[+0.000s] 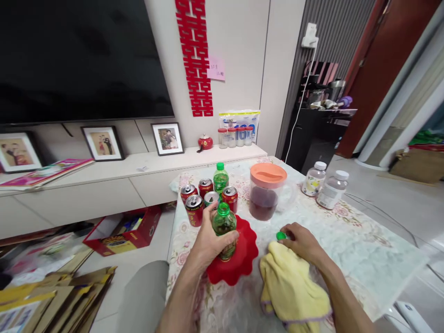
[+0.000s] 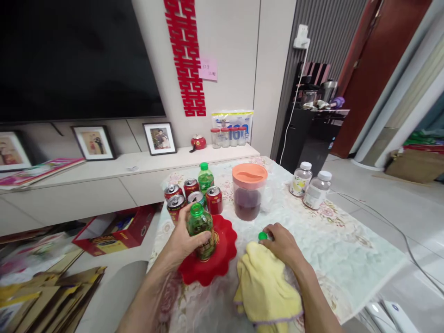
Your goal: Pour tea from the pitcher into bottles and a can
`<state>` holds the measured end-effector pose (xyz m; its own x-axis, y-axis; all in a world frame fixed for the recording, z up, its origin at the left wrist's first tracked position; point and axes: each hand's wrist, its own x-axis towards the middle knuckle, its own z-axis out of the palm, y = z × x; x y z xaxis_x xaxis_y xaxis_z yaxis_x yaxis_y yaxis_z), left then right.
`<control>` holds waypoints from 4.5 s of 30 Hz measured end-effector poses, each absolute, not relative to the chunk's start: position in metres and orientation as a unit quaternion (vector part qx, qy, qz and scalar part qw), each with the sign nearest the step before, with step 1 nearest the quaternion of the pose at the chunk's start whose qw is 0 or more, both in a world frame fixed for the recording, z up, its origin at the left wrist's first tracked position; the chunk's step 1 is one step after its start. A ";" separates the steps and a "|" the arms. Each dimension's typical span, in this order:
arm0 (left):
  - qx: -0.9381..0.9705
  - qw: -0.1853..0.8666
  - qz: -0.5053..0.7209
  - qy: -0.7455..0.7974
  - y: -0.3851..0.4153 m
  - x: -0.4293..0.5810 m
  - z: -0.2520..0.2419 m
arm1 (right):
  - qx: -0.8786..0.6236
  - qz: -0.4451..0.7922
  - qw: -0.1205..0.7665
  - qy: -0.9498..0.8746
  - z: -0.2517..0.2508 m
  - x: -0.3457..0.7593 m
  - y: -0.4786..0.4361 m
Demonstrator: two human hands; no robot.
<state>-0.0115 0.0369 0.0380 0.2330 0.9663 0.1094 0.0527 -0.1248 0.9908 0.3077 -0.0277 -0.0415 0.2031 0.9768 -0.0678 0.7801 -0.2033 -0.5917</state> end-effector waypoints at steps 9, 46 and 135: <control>0.519 0.316 0.596 0.525 0.015 0.026 -0.002 | -0.715 0.202 0.315 -0.590 -0.016 0.287 -0.036; 0.561 0.244 0.604 0.511 0.016 0.039 -0.035 | -0.475 0.075 0.274 -0.833 0.155 0.168 0.002; 0.589 0.167 0.614 0.498 0.015 0.043 -0.034 | -0.561 0.076 0.067 -0.821 0.184 0.145 0.013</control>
